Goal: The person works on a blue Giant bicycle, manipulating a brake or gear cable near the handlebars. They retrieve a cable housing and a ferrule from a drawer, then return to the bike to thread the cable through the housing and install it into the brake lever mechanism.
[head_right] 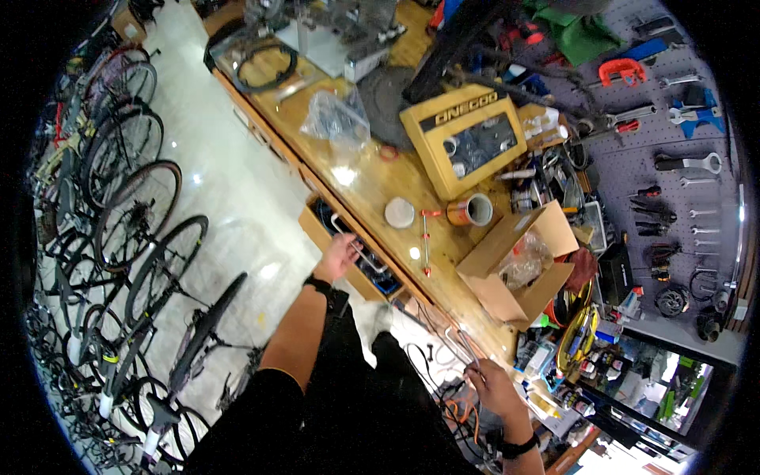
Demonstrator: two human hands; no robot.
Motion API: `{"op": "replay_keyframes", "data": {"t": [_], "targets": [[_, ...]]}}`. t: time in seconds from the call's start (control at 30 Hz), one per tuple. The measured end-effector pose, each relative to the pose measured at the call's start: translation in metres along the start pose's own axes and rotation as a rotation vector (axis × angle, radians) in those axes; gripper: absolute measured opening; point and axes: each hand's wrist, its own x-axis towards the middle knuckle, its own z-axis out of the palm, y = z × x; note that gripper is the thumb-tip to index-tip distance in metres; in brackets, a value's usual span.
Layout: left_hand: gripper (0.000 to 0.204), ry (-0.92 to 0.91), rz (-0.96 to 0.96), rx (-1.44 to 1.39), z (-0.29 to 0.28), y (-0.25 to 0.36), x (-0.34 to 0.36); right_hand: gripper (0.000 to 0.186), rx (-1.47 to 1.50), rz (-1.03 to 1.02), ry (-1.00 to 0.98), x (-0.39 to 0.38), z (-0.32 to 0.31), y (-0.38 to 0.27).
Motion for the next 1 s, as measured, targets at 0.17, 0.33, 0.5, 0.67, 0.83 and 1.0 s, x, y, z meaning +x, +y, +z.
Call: {"op": "replay_keyframes", "data": {"t": [0.17, 0.33, 0.5, 0.67, 0.83, 1.0], "targets": [[0.015, 0.017, 0.147, 0.281, -0.004, 0.027, -0.055, 0.012, -0.041, 0.009, -0.051, 0.004, 0.002, 0.009], [0.022, 0.234, 0.181, 0.228, -0.075, 0.004, -0.093, 0.013, -0.058, -0.088, -0.021, 0.011, 0.005, 0.032], [0.057, 0.343, 0.33, 0.251, -0.096, -0.015, -0.139, 0.013, -0.093, -0.148, -0.044, 0.009, 0.004, 0.064], [0.076, 0.463, 0.38, 0.194, -0.147, -0.029, -0.155, 0.013, -0.076, -0.087, -0.066, 0.004, 0.01, 0.091], [0.095, 0.42, 0.403, 0.267, -0.193, -0.034, -0.179, 0.012, -0.053, -0.121, -0.063, 0.005, 0.019, 0.117], [0.071, 0.778, 0.545, 0.414, -0.206, -0.046, -0.211, 0.012, -0.036, -0.118, -0.069, -0.001, 0.023, 0.135]]}}
